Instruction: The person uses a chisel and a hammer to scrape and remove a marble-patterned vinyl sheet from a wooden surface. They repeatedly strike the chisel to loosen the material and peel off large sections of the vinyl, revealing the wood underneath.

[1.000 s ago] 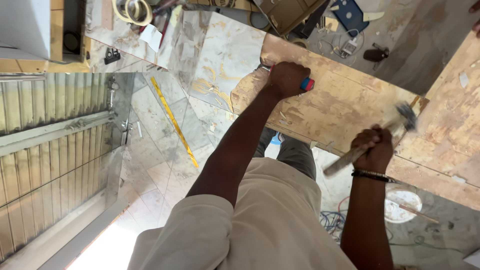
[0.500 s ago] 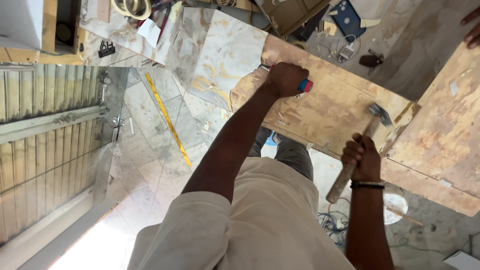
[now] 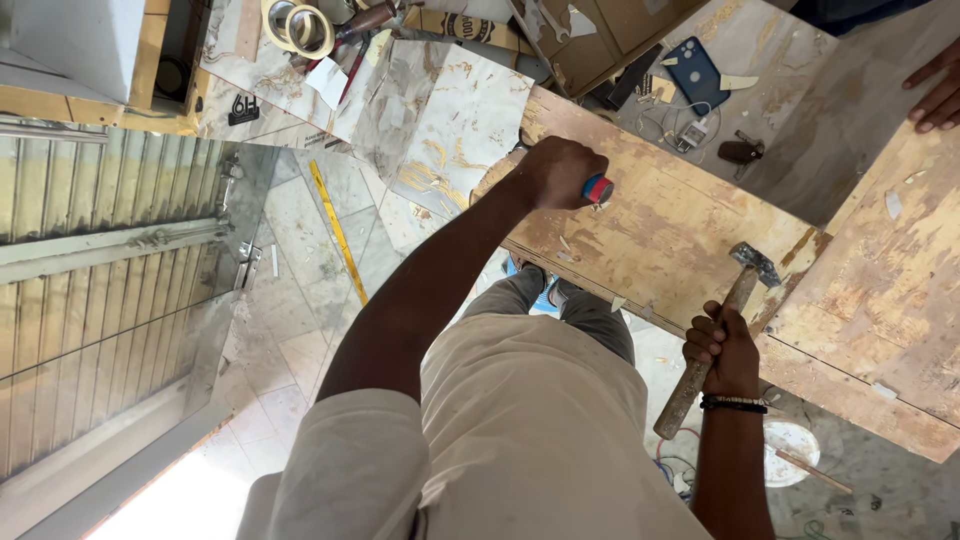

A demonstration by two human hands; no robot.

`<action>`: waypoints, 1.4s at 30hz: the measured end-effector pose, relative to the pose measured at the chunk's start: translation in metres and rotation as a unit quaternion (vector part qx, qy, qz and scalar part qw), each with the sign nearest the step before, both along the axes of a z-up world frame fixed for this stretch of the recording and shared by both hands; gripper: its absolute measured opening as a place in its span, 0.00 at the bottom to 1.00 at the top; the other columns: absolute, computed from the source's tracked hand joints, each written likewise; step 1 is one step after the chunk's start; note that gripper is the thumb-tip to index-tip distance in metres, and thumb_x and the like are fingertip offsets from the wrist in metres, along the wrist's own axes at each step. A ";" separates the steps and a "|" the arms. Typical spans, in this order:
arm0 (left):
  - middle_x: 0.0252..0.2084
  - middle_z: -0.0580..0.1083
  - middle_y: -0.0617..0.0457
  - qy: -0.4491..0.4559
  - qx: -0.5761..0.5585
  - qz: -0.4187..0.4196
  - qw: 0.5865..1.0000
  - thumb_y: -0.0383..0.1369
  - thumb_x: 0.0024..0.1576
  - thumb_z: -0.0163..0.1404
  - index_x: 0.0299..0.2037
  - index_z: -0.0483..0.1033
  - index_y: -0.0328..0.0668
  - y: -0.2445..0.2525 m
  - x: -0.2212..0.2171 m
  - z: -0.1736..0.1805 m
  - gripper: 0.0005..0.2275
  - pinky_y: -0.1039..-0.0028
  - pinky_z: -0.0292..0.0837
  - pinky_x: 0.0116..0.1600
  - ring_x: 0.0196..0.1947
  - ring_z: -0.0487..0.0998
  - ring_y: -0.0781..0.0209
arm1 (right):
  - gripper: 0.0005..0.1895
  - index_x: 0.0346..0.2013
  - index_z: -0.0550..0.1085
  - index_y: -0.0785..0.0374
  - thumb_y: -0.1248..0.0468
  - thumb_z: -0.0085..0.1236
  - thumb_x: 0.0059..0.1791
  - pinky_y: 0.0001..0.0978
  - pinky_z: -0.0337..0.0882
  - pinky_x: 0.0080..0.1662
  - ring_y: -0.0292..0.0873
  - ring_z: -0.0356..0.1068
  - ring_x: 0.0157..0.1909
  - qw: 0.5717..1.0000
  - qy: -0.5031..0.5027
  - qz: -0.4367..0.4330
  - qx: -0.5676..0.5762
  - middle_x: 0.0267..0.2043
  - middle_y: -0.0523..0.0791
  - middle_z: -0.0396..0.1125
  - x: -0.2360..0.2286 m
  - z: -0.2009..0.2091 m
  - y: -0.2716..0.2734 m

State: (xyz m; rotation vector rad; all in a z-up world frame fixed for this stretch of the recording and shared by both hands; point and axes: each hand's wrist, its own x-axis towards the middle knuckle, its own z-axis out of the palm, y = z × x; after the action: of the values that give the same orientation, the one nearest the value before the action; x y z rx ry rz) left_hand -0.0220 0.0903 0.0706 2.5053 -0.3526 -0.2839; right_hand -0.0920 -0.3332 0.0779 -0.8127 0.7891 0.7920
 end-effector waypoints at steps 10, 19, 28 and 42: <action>0.35 0.79 0.49 -0.052 -0.052 0.030 0.997 0.35 0.44 0.64 0.36 0.77 0.46 0.013 -0.016 0.013 0.12 0.58 0.77 0.42 0.37 0.81 0.49 | 0.14 0.43 0.69 0.59 0.52 0.47 0.61 0.20 0.54 0.22 0.27 0.50 0.20 0.998 -0.003 0.042 -0.046 0.21 0.33 0.52 0.010 0.010 0.000; 0.33 0.79 0.50 -0.088 -0.123 0.014 0.988 0.33 0.49 0.62 0.34 0.77 0.44 0.043 -0.035 0.038 0.08 0.62 0.79 0.43 0.35 0.82 0.51 | 0.14 0.45 0.67 0.61 0.53 0.42 0.60 0.22 0.52 0.21 0.28 0.48 0.19 0.985 -0.007 0.134 -0.109 0.21 0.34 0.51 0.023 0.041 0.016; 0.32 0.77 0.50 -0.134 -0.110 0.043 0.984 0.34 0.53 0.63 0.33 0.74 0.45 0.039 -0.044 0.028 0.09 0.63 0.79 0.43 0.34 0.80 0.50 | 0.15 0.42 0.71 0.66 0.55 0.51 0.55 0.31 0.64 0.26 0.35 0.57 0.20 0.843 -0.163 0.444 -0.256 0.22 0.42 0.59 0.081 0.034 0.111; 0.41 0.77 0.51 -0.070 -0.082 0.110 0.988 0.30 0.41 0.66 0.43 0.75 0.45 -0.029 -0.048 -0.030 0.20 0.60 0.66 0.60 0.49 0.76 0.49 | 0.20 0.52 0.73 0.67 0.58 0.61 0.51 0.43 0.72 0.45 0.54 0.72 0.44 0.498 -0.641 0.402 -0.423 0.43 0.55 0.70 0.091 -0.003 0.199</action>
State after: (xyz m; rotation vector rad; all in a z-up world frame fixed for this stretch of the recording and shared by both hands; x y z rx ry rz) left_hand -0.0702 0.0610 0.0408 2.3805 -0.1461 0.0086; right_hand -0.0010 -0.1340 0.0750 -2.3575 -0.8142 0.2573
